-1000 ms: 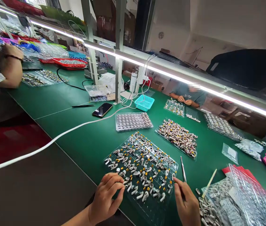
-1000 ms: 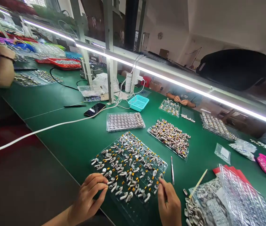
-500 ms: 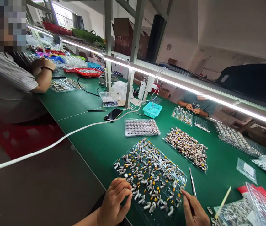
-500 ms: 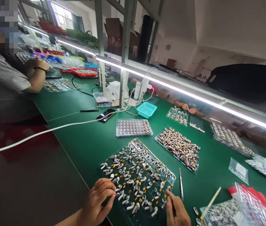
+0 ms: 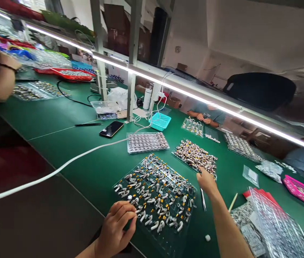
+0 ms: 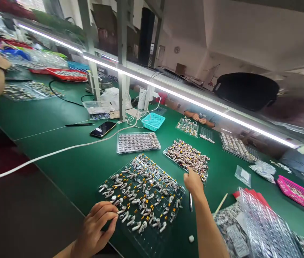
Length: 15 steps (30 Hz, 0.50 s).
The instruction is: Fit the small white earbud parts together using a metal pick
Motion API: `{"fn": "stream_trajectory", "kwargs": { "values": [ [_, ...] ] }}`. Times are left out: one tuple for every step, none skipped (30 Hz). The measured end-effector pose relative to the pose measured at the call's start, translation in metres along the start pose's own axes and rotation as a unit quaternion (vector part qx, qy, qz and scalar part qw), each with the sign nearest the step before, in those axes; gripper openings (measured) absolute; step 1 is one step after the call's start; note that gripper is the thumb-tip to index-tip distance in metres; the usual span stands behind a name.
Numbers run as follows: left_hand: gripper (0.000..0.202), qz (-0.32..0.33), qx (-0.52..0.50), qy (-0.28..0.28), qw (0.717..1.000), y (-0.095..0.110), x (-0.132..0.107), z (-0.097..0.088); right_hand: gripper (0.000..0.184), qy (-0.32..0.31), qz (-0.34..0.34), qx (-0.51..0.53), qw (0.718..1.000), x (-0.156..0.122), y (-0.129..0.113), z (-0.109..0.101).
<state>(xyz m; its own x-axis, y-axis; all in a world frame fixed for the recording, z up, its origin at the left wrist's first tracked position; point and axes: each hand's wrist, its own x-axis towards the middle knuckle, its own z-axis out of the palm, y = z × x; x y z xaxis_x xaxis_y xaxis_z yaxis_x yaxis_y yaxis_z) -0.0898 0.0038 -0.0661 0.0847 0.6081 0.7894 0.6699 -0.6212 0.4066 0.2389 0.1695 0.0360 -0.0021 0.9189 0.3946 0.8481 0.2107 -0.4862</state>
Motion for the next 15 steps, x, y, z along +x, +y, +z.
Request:
{"fn": "stream_trajectory", "kwargs": {
  "values": [
    [0.017, -0.002, -0.002, 0.000, 1.000, 0.001, 0.001, 0.000, 0.040, -0.061, -0.010, -0.005, 0.998, -0.008, -0.005, 0.004],
    [0.017, -0.004, -0.004, -0.002, 1.000, 0.001, 0.001, 0.000, 0.039, -0.121, -0.018, -0.010, 0.992, -0.017, -0.010, 0.008],
    [0.017, -0.007, -0.006, -0.004, 1.000, 0.002, 0.001, 0.000, 0.036, -0.161, -0.025, -0.008, 0.987, -0.027, -0.015, 0.010],
    [0.017, -0.011, -0.008, -0.005, 1.000, 0.002, 0.001, 0.000, 0.034, -0.186, -0.029, -0.003, 0.982, -0.038, -0.019, 0.012],
    [0.017, -0.015, -0.009, -0.006, 1.000, 0.002, 0.001, -0.001, 0.033, -0.203, -0.031, 0.003, 0.979, -0.047, -0.023, 0.011],
    [0.016, -0.019, -0.010, -0.006, 1.000, 0.003, 0.001, -0.001, 0.034, -0.218, -0.032, 0.007, 0.975, -0.057, -0.026, 0.008],
    [0.016, -0.024, -0.011, -0.006, 1.000, 0.003, 0.001, -0.001, 0.036, -0.222, -0.030, 0.012, 0.974, -0.066, -0.028, 0.004],
    [0.016, -0.028, -0.012, -0.005, 1.000, 0.004, 0.001, -0.001, 0.038, -0.214, -0.023, 0.018, 0.976, -0.075, -0.029, -0.003],
    [0.016, -0.031, -0.013, -0.002, 0.999, 0.005, 0.001, -0.001, 0.040, -0.200, -0.015, 0.025, 0.979, -0.085, -0.030, -0.010],
    [0.016, -0.034, -0.015, 0.001, 0.999, 0.005, 0.001, -0.001, 0.041, -0.167, 0.004, 0.043, 0.985, -0.095, -0.030, -0.018],
    [0.016, -0.036, -0.016, 0.004, 0.999, 0.006, 0.002, -0.001, 0.043, -0.135, 0.027, 0.058, 0.989, -0.107, -0.031, -0.025],
    [0.016, -0.036, -0.018, 0.008, 0.999, 0.007, 0.002, -0.001, 0.045, -0.128, 0.046, 0.074, 0.988, -0.118, -0.031, -0.030],
    [0.016, -0.036, -0.019, 0.011, 0.999, 0.007, 0.003, -0.001, 0.047, -0.119, 0.068, 0.089, 0.987, -0.130, -0.031, -0.032],
    [0.016, -0.036, -0.019, 0.013, 0.999, 0.008, 0.004, 0.000, 0.049, -0.084, 0.089, 0.097, 0.988, -0.141, -0.031, -0.032],
    [0.016, -0.037, -0.019, 0.014, 0.999, 0.008, 0.004, 0.000, 0.050, -0.059, 0.104, 0.102, 0.988, -0.151, -0.031, -0.028]
  ]
}}
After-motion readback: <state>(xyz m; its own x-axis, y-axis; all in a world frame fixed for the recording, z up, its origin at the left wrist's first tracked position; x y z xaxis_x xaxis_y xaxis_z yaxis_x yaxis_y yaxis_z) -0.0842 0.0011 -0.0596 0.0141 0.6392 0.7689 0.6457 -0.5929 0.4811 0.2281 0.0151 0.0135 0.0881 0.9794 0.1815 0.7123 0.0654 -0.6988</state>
